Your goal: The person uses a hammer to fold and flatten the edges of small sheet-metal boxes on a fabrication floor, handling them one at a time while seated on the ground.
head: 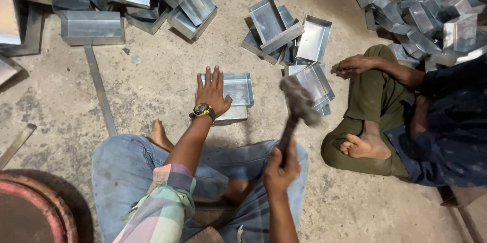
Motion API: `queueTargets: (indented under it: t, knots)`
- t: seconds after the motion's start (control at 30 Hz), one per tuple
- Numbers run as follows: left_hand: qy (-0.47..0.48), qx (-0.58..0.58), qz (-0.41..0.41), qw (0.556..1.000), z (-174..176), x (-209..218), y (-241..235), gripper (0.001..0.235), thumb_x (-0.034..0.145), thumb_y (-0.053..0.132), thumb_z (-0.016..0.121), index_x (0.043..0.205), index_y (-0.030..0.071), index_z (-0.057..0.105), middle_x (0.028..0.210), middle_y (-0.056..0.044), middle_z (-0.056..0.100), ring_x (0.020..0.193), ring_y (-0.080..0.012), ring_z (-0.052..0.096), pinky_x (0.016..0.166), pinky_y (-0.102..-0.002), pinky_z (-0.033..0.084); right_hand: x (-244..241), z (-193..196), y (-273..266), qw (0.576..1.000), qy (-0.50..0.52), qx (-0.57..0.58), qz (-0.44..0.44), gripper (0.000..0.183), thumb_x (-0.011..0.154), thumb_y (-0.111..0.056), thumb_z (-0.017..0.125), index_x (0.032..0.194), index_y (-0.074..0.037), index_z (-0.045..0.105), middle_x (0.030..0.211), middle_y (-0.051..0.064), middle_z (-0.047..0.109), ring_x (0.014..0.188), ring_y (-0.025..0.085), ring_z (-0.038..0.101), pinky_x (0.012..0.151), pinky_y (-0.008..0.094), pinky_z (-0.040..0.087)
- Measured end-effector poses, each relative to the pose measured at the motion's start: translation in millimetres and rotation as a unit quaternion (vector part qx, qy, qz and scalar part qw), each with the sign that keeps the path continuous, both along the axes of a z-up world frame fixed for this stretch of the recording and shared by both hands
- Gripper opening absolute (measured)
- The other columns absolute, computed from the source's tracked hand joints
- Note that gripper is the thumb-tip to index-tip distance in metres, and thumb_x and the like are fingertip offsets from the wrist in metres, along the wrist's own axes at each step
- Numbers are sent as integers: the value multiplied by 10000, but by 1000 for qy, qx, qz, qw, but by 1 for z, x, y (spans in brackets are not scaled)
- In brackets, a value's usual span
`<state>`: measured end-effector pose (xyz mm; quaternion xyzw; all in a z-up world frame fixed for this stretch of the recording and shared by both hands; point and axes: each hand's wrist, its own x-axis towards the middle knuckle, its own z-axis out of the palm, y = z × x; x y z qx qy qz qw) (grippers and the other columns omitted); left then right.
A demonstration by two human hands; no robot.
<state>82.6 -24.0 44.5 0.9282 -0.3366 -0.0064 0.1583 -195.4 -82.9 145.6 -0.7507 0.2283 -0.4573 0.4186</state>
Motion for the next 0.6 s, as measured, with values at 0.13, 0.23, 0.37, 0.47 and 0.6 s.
queueTargets:
  t: [0.13,0.23,0.37,0.47,0.6]
  knots:
    - [-1,13,2,1000,1,-4,0,957,826,483,554,1593,8,236,1703,-167,116,1569,-382,35,1231,-616,13,14,-21,-11,973,231,20,0,494,976,-94,607,1469,-74,569,886,127,730,623,131,578,617,311,519]
    - [11,42,10,999,6,5,-4,972,811,488,545,1607,52,197,1712,-116,84,1571,-341,15,1207,-657,-18,8,-27,-19,951,301,50,-49,496,959,-100,606,1453,-145,617,808,193,715,594,170,586,623,356,521]
    - [9,39,7,999,0,-3,-2,984,815,487,550,1614,43,186,1719,-109,68,1576,-339,-3,1203,-664,-37,-6,-41,-21,964,255,60,-50,494,957,-98,626,1448,-150,615,816,178,733,599,202,550,590,400,490]
    - [19,47,4,999,5,-4,0,997,813,500,555,1615,41,180,1720,-114,50,1579,-345,-21,1206,-664,-43,7,-50,-22,979,168,-115,9,527,963,-60,654,1483,-106,581,1020,220,728,883,245,653,711,390,525]
    - [36,56,4,998,9,-13,4,1024,798,507,571,1618,44,169,1724,-117,18,1579,-339,-37,1199,-668,-51,15,-41,-23,966,250,63,9,520,889,-41,725,1397,-99,630,809,77,709,673,85,617,622,268,512]
